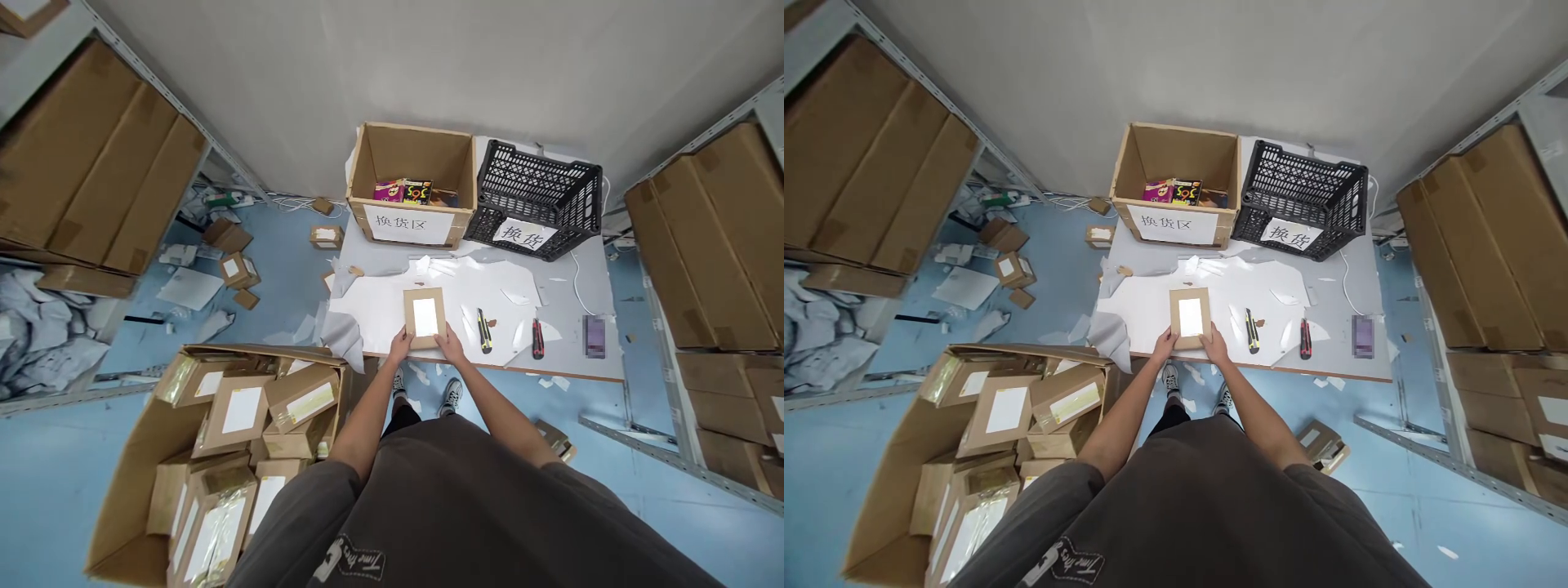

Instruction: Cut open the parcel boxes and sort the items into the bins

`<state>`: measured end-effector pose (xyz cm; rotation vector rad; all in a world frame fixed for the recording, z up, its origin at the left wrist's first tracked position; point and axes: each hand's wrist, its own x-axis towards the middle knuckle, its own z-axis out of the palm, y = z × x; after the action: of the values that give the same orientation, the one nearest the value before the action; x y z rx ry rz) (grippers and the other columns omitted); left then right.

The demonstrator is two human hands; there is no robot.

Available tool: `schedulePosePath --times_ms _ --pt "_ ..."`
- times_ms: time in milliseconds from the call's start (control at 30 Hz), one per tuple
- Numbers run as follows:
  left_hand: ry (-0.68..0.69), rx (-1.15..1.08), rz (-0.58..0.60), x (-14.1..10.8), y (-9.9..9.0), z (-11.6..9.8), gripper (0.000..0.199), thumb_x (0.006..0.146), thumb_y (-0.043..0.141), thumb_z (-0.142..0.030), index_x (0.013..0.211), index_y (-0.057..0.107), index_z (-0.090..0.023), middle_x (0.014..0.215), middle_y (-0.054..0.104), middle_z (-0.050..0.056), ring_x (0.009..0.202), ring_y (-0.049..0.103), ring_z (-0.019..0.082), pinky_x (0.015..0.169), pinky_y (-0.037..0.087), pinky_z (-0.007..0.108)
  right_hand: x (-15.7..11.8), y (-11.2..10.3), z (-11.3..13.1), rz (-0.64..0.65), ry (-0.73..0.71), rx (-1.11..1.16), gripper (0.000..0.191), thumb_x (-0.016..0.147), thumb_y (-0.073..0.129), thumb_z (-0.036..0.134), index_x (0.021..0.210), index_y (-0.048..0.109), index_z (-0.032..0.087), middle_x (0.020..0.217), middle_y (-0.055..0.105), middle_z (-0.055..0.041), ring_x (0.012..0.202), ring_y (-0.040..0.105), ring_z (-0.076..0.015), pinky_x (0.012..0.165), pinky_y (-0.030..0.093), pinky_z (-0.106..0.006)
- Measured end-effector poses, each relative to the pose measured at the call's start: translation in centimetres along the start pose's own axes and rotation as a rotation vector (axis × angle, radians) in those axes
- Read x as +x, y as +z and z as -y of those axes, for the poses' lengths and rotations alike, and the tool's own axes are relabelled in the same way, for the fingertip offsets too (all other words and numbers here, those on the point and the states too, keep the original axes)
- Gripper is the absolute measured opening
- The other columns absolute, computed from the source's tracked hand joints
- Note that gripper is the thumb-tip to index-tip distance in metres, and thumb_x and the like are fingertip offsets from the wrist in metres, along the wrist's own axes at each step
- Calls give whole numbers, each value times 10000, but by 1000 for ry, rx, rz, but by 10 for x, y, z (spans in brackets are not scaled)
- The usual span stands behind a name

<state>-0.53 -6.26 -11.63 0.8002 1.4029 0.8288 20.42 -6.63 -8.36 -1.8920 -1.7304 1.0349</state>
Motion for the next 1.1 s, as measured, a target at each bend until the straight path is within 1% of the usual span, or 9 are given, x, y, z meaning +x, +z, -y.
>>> schedulePosePath --times_ms 133,267,367,467,533,600,733,900,1100 --pt "-84 -147 -88 -1 3 3 630 974 655 -650 1339 731 -144 1317 800 165 1242 749 302 1084 590 449 -13 -6 23 -20 -125 -74 694 1044 589 446 1696 506 224 1645 553 -171 1556 480 -325 1258 422 -477" --pt "-189 141 -288 2 1 0 535 1006 610 -572 1302 745 -147 1226 820 164 1220 758 320 1034 607 450 -29 -1 43 76 -254 -272 625 1018 647 322 1638 593 263 1750 435 -173 1636 357 -366 1299 330 -558" --pt "-212 254 -391 5 -8 -9 554 922 712 -424 1410 707 -164 1345 776 171 1359 690 348 1179 518 475 -39 10 44 181 -377 -299 713 964 675 221 1665 554 271 1802 357 -163 1673 295 -367 1309 306 -581" --pt "-75 347 -434 8 -28 -28 665 940 650 -319 1587 580 -183 1556 658 165 1389 666 306 1218 493 443 -36 12 36 176 -442 -197 713 965 656 250 1669 542 252 1763 433 -148 1664 326 -336 1316 326 -560" --pt "129 439 -357 13 -47 -47 665 985 590 -317 1638 528 -211 1677 548 150 1407 645 283 1171 540 423 -25 -2 24 83 -353 -133 628 990 595 264 1617 594 223 1687 533 -151 1613 407 -312 1307 361 -528" --pt "291 577 -166 22 -67 -72 745 958 679 -377 1668 495 -247 1786 396 130 1512 560 301 1170 548 434 -11 -29 5 -48 -144 -124 538 1011 544 260 1532 652 181 1598 607 -169 1537 484 -299 1291 385 -482" --pt "401 962 212 53 -93 -118 1243 686 988 -500 1743 380 -256 1870 180 125 1698 273 384 1339 361 479 15 -90 -49 -188 374 -223 471 1025 537 252 1461 644 107 1452 656 -230 1336 601 -318 1144 474 -434" --pt "197 1244 308 76 -93 -136 1454 615 1057 -505 1792 236 -272 1867 163 145 1717 195 412 1340 331 503 29 -112 -94 -41 433 -199 419 955 694 283 1337 671 109 1326 716 -262 1180 703 -356 941 533 -423" --pt "114 1232 245 64 -78 -130 1478 599 1065 -540 1791 230 -284 1872 129 137 1712 225 398 1346 328 457 33 -125 -80 -51 402 -217 334 1007 567 274 1317 644 177 1212 773 -219 1111 763 -355 891 568 -422"
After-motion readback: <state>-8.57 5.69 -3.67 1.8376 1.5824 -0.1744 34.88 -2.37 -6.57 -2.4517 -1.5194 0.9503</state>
